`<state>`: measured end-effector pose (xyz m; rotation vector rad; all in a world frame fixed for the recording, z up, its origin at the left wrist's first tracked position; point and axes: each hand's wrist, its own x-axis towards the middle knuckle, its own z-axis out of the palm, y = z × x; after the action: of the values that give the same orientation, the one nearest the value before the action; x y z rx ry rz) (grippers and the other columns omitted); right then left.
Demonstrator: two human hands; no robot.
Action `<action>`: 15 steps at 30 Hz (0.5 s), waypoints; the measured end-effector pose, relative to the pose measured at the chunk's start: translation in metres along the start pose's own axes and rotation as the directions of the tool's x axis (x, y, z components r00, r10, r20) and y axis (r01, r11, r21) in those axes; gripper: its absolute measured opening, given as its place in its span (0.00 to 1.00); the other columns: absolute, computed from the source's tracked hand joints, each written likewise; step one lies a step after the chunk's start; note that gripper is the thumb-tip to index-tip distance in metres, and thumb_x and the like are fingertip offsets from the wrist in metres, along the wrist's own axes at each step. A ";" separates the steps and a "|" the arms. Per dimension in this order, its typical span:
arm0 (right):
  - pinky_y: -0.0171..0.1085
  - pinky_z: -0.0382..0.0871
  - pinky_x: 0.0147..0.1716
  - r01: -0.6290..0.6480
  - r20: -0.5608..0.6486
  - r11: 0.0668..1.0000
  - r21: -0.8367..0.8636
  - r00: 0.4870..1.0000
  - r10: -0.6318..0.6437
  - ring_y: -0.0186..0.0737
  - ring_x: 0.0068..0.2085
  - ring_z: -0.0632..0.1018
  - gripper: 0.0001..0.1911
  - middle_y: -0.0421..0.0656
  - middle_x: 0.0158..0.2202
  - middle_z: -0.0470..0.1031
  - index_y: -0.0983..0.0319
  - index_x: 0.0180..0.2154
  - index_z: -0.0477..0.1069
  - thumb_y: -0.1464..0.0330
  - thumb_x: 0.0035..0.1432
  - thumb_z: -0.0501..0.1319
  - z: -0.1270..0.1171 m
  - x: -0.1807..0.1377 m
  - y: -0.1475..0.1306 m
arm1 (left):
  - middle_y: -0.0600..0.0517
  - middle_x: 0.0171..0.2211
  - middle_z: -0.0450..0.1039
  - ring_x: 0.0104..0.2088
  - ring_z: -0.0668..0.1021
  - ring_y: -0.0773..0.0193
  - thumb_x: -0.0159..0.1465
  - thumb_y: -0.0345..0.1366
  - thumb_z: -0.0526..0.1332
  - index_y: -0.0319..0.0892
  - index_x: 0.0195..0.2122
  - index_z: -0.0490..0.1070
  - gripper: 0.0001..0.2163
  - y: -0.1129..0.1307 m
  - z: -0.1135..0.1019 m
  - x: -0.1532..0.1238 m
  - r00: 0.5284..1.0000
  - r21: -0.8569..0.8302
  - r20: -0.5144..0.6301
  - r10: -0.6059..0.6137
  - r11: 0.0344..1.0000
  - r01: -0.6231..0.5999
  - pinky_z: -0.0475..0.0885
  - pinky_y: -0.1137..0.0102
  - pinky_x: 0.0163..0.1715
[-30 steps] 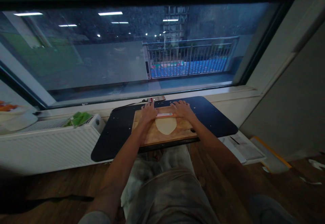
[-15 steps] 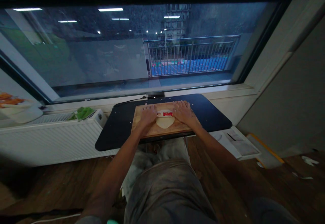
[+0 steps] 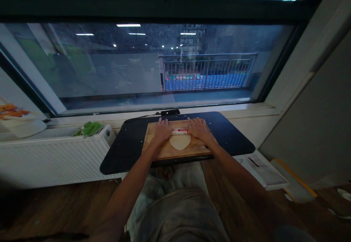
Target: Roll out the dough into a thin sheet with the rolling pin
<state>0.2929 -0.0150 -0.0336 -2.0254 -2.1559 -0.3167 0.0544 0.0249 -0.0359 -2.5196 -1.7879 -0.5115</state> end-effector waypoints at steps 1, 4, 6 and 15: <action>0.68 0.59 0.73 -0.013 0.013 1.000 0.007 1.000 0.013 0.64 0.76 0.65 0.34 0.58 0.74 0.70 0.59 0.81 0.58 0.62 0.79 0.48 -0.001 0.007 0.000 | 0.30 0.72 0.71 0.80 0.62 0.38 0.78 0.36 0.51 0.35 0.75 0.67 0.26 0.000 0.001 0.006 1.000 -0.003 -0.002 -0.015 1.000 0.015 0.61 0.42 0.75; 0.68 0.61 0.72 -0.037 0.026 0.999 0.022 0.999 0.036 0.62 0.73 0.69 0.32 0.58 0.72 0.73 0.57 0.79 0.60 0.60 0.80 0.48 -0.004 0.024 0.002 | 0.31 0.72 0.71 0.79 0.63 0.39 0.78 0.37 0.50 0.36 0.76 0.66 0.27 -0.002 0.003 0.021 0.999 -0.009 0.001 -0.045 0.999 0.045 0.61 0.41 0.75; 0.68 0.62 0.71 -0.032 0.028 0.999 0.022 0.999 0.031 0.62 0.71 0.71 0.31 0.58 0.70 0.74 0.57 0.78 0.61 0.58 0.81 0.48 -0.006 0.032 0.003 | 0.30 0.72 0.72 0.78 0.65 0.39 0.78 0.37 0.50 0.36 0.74 0.67 0.27 -0.003 0.004 0.028 0.998 -0.017 0.021 -0.051 0.999 0.051 0.62 0.40 0.74; 0.65 0.63 0.69 0.041 0.032 0.999 0.011 0.999 -0.042 0.63 0.70 0.70 0.31 0.59 0.70 0.74 0.58 0.79 0.61 0.60 0.81 0.47 0.006 0.016 0.001 | 0.38 0.67 0.77 0.69 0.77 0.45 0.70 0.39 0.62 0.44 0.71 0.70 0.28 -0.022 -0.001 0.063 0.994 -0.096 0.084 0.069 0.994 -0.060 0.70 0.54 0.69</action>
<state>0.2932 0.0018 -0.0353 -1.9956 -2.2162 -0.2799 0.0524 0.0900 -0.0217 -2.6927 -1.7424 -0.5015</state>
